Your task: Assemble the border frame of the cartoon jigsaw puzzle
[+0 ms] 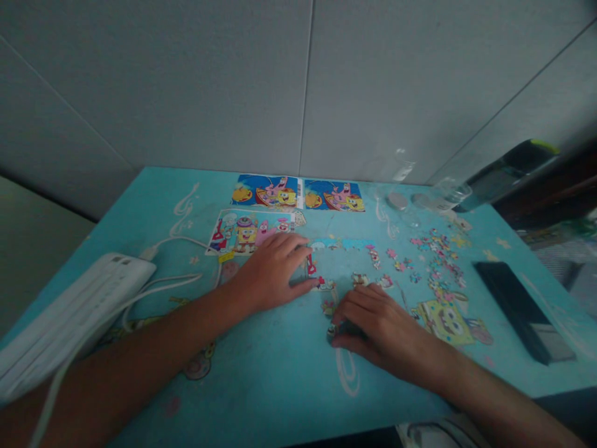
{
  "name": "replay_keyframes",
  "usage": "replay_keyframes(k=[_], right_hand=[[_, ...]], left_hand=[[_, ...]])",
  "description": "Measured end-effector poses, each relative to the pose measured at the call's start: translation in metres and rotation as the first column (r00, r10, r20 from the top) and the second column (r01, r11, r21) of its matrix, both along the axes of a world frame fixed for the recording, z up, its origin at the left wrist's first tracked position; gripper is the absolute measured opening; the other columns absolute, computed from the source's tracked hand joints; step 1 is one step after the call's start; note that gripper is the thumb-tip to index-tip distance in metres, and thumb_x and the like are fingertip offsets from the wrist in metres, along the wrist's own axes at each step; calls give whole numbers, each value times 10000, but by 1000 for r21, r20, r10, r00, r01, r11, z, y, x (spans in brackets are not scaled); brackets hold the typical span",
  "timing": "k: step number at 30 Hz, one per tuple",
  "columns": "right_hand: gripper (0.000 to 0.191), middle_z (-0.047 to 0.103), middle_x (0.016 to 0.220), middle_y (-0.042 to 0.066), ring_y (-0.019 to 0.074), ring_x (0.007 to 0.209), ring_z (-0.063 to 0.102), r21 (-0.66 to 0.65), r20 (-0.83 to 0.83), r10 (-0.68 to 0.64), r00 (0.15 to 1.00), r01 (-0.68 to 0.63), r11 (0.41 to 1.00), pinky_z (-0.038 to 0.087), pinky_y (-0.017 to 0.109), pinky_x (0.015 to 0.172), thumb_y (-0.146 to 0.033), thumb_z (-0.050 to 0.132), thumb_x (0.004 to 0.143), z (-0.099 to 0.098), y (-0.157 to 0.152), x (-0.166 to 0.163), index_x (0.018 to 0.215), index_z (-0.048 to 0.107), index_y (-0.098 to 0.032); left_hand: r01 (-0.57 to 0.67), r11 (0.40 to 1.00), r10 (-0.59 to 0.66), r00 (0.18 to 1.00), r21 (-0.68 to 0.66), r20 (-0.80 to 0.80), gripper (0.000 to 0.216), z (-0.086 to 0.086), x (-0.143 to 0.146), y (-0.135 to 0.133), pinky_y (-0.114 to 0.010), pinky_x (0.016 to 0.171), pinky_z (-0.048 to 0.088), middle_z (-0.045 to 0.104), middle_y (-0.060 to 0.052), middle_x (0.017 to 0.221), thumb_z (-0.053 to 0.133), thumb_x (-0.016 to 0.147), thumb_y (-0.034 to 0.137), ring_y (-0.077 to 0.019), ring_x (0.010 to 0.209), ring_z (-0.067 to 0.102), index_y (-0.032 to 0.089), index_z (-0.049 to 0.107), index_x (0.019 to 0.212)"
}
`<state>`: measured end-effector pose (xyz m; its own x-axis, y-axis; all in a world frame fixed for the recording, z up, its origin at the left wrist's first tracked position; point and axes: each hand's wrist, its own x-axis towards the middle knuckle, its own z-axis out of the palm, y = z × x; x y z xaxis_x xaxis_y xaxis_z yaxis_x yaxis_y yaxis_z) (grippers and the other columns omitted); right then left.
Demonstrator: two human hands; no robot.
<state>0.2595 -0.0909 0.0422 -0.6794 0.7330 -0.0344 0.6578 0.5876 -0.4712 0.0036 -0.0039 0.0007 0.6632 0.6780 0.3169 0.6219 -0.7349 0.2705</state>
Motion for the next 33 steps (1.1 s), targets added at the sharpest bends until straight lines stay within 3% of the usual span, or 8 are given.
replay_keyframes(k=[7,20,27,33], right_hand=[[152,692,1057,45,239,1042,629,19,-18,-15,1000,15,1000,457,422,966,-307,661,968,6,1,1,1108,674,-248],[160,680,1035,25,211,1027,614,-87,-24,44,999,-46,995,447,412,999,-226,605,995,10,0,0,1140,667,-248],[196,646,1065,42,220,1063,613,-91,-32,-77,997,74,993,460,409,997,-336,688,953,4,1,5,1131,684,-254],[146,657,1026,30,219,1051,614,-92,-36,-61,997,58,994,450,401,977,-319,696,948,5,3,6,1077,687,-251]], left_hand=[[-3,1000,4,1000,-9,27,564,-1,0,0,-545,1087,421,602,-144,1306,580,913,619,-329,1258,535,186,596,1275],[-2,1000,3,1000,-13,11,566,-3,-1,0,-550,1085,427,590,-152,1330,587,918,600,-336,1263,528,173,594,1290],[-4,1000,4,1000,-16,4,570,-2,-1,0,-553,1085,429,595,-155,1324,574,921,613,-340,1267,527,166,606,1273],[-2,1000,2,1000,-27,9,578,-3,-1,1,-558,1090,422,592,-154,1328,584,911,617,-345,1274,527,179,594,1289]])
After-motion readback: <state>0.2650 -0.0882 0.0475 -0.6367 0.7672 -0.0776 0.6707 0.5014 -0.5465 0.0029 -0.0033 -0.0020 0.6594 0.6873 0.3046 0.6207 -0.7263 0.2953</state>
